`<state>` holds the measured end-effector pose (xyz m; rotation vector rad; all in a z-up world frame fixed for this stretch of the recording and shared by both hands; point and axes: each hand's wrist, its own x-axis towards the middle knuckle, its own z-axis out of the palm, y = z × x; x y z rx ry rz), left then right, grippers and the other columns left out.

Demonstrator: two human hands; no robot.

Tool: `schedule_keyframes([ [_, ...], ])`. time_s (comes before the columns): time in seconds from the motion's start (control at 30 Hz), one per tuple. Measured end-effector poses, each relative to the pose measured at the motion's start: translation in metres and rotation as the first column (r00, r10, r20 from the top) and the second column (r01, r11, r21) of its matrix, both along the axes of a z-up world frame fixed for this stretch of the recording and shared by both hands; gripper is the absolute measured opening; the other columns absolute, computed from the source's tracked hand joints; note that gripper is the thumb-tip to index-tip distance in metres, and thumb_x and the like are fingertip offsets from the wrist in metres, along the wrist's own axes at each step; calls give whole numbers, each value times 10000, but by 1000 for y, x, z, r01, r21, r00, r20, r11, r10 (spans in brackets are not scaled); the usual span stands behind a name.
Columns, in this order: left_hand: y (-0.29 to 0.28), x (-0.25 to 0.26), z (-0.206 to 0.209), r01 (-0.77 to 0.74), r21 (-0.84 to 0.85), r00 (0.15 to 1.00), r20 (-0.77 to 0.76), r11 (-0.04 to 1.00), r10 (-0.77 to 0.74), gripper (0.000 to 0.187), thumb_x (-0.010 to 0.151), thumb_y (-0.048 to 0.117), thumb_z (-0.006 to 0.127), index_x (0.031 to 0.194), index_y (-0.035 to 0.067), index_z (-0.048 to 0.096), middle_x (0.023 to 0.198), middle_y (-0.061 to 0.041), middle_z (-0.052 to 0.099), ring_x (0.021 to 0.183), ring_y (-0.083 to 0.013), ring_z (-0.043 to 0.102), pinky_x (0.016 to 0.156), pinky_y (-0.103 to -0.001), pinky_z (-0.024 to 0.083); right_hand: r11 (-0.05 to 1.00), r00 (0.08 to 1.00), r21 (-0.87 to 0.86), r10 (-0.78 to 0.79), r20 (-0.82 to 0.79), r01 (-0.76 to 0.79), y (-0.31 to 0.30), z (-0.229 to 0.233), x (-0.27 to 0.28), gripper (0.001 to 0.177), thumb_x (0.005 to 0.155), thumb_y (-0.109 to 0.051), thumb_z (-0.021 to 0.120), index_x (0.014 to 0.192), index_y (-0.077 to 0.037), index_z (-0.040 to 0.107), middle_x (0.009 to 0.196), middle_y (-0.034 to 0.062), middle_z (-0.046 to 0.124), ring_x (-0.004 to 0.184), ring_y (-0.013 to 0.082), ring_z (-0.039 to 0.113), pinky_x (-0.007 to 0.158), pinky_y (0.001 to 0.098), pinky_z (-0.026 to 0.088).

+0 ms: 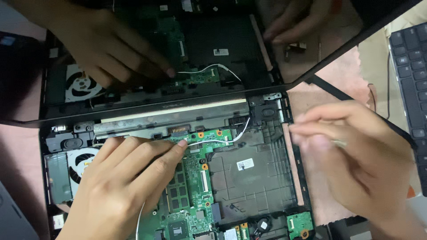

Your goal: The person uses a screwdriver to remove screws from the side of a disassembled laptop. They then disconnect a white ribbon cable from the motherboard and carefully route it through the laptop's hinge area to the screen assembly.

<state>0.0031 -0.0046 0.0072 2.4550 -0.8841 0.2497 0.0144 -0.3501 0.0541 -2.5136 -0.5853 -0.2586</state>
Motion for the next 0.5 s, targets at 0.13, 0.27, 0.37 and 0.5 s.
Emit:
schedule_keyframes([
  [0.13,-2,-2,3,-79,-14,997,14,997,79,225,1067,53,834,1286,26,789,1152,-79,776,858,-216,659,721,-383,432,999,996,35,-33,87,30,-13,-33,-14,504,1199,-228,400,1239,-23,859,1289,249,627,1097,287,705,971,385,559],
  [0.27,0,-4,2,-149,-22,989,-6,989,149,257,1055,62,866,1298,26,787,1136,-81,777,883,-216,679,722,-393,431,992,994,73,-105,-16,106,0,-38,-20,302,1156,-66,583,1072,-51,873,1035,79,826,991,200,794,868,302,588],
  [0.37,1,-3,2,-155,-47,988,-5,987,155,207,1072,66,855,1259,20,781,1132,-88,790,938,-221,719,753,-399,460,987,986,-2,-162,-36,162,14,-34,-19,249,1141,-2,683,1057,-78,905,1146,69,881,1132,201,852,992,309,651],
  [0.5,4,-3,-3,-164,-58,985,39,985,166,137,1097,54,868,1204,31,784,1069,-60,766,899,-213,698,765,-391,465,986,985,33,-161,-55,163,14,-43,-21,236,1157,7,654,1103,-34,880,1157,83,885,1194,245,861,1008,313,673],
])
